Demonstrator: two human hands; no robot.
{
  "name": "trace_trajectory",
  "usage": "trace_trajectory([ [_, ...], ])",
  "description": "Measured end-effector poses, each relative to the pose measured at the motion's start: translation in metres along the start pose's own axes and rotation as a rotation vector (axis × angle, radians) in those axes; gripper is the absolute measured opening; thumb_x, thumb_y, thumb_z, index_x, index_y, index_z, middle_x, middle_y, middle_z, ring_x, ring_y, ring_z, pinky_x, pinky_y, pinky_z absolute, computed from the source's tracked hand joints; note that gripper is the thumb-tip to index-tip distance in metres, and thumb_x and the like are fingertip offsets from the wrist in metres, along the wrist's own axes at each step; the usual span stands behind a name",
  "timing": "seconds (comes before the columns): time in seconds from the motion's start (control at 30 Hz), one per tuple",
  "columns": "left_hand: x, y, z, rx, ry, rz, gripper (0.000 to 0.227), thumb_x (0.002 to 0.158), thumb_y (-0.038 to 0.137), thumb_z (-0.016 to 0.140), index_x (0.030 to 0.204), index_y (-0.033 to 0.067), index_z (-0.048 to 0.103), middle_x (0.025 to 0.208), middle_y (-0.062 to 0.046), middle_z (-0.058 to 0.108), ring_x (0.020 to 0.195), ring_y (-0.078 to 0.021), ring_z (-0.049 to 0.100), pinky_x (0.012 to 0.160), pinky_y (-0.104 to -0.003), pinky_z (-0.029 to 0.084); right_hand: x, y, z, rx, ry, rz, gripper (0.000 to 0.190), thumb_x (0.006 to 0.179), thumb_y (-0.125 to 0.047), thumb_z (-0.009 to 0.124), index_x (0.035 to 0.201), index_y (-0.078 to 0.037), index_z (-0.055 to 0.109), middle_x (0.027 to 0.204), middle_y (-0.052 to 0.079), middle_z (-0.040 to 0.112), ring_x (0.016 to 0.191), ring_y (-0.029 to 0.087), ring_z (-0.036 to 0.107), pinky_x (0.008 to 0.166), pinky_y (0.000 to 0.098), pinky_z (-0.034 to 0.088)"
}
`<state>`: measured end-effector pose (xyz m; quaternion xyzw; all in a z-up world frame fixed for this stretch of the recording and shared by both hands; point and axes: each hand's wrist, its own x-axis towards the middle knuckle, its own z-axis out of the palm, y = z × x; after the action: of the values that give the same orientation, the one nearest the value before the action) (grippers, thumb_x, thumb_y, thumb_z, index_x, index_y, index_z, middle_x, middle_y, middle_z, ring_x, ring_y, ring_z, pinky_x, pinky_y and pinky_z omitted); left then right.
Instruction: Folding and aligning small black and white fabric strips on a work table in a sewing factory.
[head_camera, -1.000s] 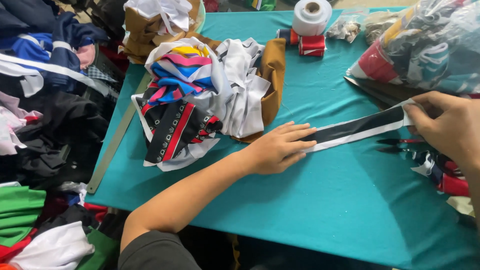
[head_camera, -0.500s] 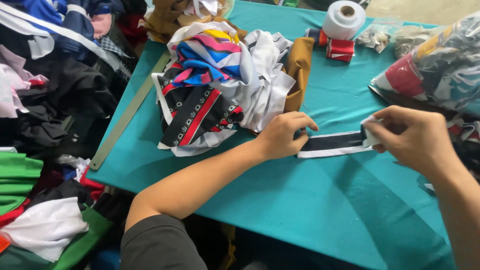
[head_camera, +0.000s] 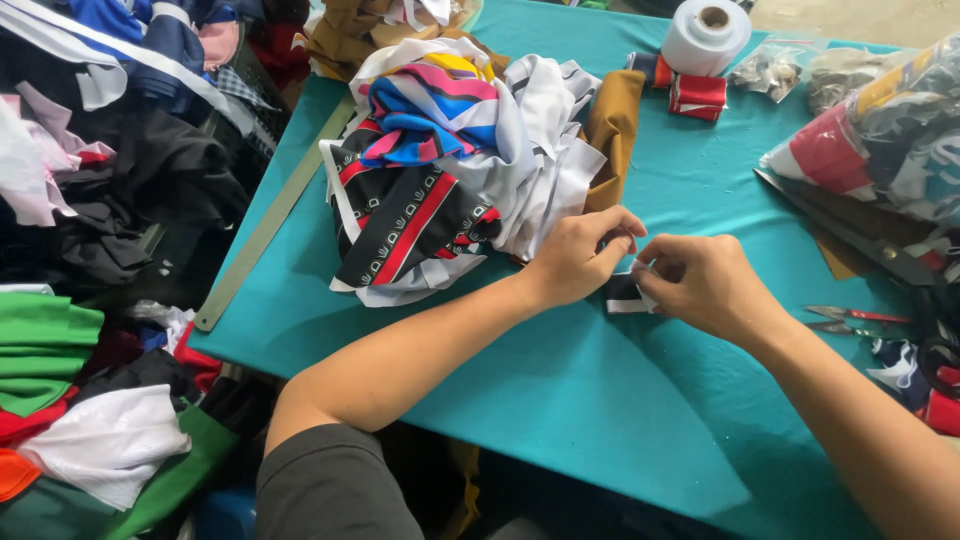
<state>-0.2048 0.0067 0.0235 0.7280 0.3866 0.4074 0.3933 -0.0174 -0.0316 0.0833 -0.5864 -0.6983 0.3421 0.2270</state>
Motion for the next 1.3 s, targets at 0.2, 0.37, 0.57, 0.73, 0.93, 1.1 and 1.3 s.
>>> trace_trajectory([
  [0.2, -0.001, -0.005, -0.001, 0.024, -0.041, -0.008, 0.017, 0.098, 0.015, 0.053, 0.106, 0.0226, 0.067, 0.081, 0.003, 0.075, 0.079, -0.0153, 0.071, 0.07, -0.03, 0.057, 0.003, -0.001, 0.01, -0.113, -0.107, -0.022, 0.019, 0.084, -0.028, 0.078, 0.093, -0.011, 0.076, 0.069, 0.007, 0.077, 0.066, 0.027, 0.075, 0.06, 0.0383, 0.059],
  [0.37, 0.0, 0.007, -0.007, 0.064, -0.082, 0.031, 0.015, 0.096, 0.018, 0.055, 0.105, 0.0197, 0.067, 0.08, 0.003, 0.073, 0.074, -0.0144, 0.068, 0.071, -0.03, 0.053, -0.008, -0.021, -0.017, -0.149, -0.175, 0.015, 0.018, 0.092, -0.03, 0.072, 0.09, -0.013, 0.077, 0.068, 0.005, 0.08, 0.063, 0.018, 0.076, 0.063, 0.0317, 0.057],
  [0.57, -0.008, 0.017, -0.008, 0.248, -0.198, 0.323, 0.028, 0.086, 0.033, 0.073, 0.108, 0.0164, 0.067, 0.105, -0.002, 0.068, 0.101, -0.0235, 0.065, 0.094, -0.037, 0.052, -0.032, -0.03, -0.072, -0.705, -0.319, 0.306, 0.039, 0.091, -0.052, 0.062, 0.126, -0.036, 0.065, 0.105, -0.013, 0.084, 0.102, 0.023, 0.077, 0.084, 0.0395, 0.057],
  [0.73, -0.017, 0.018, 0.0, 0.511, -0.292, 0.472, 0.053, 0.076, 0.047, 0.079, 0.117, 0.0153, 0.067, 0.121, -0.008, 0.061, 0.112, -0.0285, 0.059, 0.08, -0.044, 0.049, -0.04, 0.01, -0.09, -0.511, -0.013, 0.046, 0.045, 0.077, -0.013, 0.072, 0.119, -0.027, 0.073, 0.095, -0.012, 0.082, 0.083, 0.007, 0.079, 0.088, 0.0295, 0.055],
  [0.93, -0.016, 0.015, -0.002, 0.446, -0.243, 0.514, 0.042, 0.078, 0.025, 0.079, 0.116, 0.0123, 0.066, 0.118, -0.008, 0.061, 0.107, -0.0286, 0.062, 0.083, -0.042, 0.055, -0.032, 0.066, -0.077, -0.388, 0.026, -0.392, 0.043, 0.084, -0.019, 0.077, 0.126, -0.016, 0.071, 0.129, 0.003, 0.072, 0.106, 0.019, 0.068, 0.077, 0.0337, 0.06],
  [1.1, -0.013, 0.017, -0.008, 0.411, -0.258, 0.589, 0.033, 0.084, 0.014, 0.074, 0.114, 0.007, 0.065, 0.115, -0.011, 0.062, 0.098, -0.0305, 0.063, 0.087, -0.041, 0.055, -0.034, 0.091, -0.061, -0.412, 0.135, -0.614, 0.028, 0.087, -0.024, 0.079, 0.115, -0.02, 0.076, 0.121, 0.002, 0.073, 0.101, 0.022, 0.067, 0.089, 0.0375, 0.056],
  [1.3, -0.011, 0.021, -0.011, 0.395, -0.281, 0.592, 0.03, 0.084, 0.014, 0.075, 0.112, 0.008, 0.067, 0.115, -0.01, 0.062, 0.099, -0.0298, 0.064, 0.087, -0.041, 0.056, -0.036, 0.091, -0.065, -0.323, 0.144, -0.597, 0.027, 0.085, -0.025, 0.08, 0.109, -0.014, 0.076, 0.115, 0.005, 0.075, 0.102, 0.021, 0.069, 0.093, 0.0372, 0.054],
])
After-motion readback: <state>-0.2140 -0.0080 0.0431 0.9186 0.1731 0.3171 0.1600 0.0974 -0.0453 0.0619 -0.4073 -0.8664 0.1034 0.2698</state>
